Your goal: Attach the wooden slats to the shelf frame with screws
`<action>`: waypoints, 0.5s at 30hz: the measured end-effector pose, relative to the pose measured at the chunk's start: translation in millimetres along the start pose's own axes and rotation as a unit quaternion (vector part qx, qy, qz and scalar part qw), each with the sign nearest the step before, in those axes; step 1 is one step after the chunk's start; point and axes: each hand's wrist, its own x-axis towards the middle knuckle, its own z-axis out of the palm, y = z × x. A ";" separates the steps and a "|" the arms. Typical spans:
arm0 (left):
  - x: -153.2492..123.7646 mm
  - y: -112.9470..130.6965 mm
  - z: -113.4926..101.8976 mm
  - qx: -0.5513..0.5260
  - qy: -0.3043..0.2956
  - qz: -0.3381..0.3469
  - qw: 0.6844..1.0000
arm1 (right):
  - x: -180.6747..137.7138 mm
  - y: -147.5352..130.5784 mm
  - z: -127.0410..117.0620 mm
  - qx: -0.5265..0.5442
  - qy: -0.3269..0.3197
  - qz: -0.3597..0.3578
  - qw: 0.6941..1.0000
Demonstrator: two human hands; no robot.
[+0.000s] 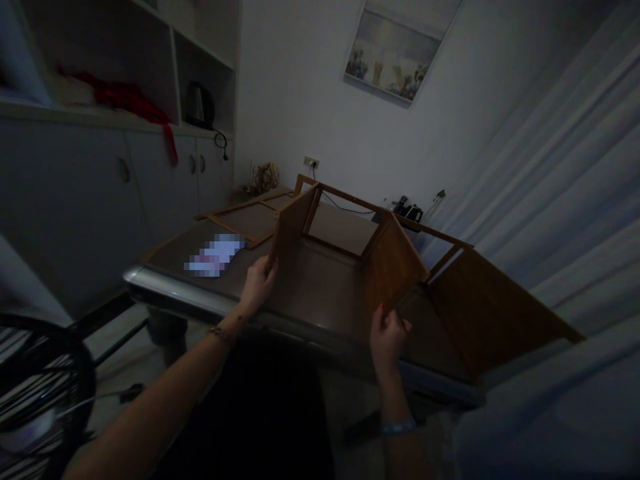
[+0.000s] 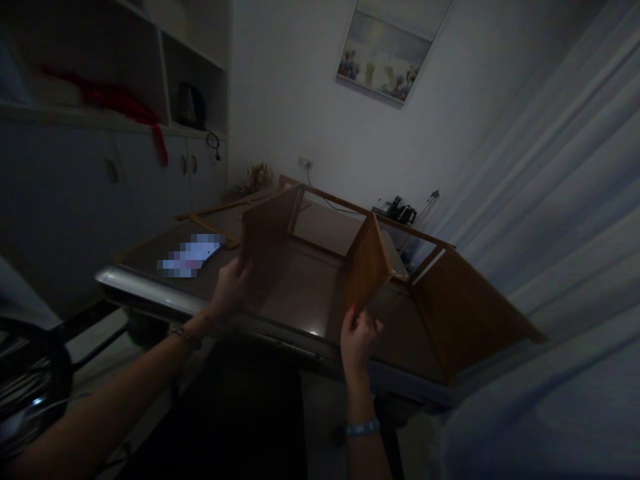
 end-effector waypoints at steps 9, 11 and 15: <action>-0.9 -0.1 -2.5 -0.006 -0.019 -0.004 1.000 | 1.0 -4.0 -1.4 0.001 0.007 0.012 1.000; -1.2 0.2 -2.6 -0.012 -0.024 -0.005 1.000 | 0.8 -4.0 -2.2 0.005 0.007 0.011 1.000; -1.6 1.3 -5.0 -0.026 -0.032 0.012 0.999 | -0.8 2.9 -0.5 0.013 0.003 -0.004 1.000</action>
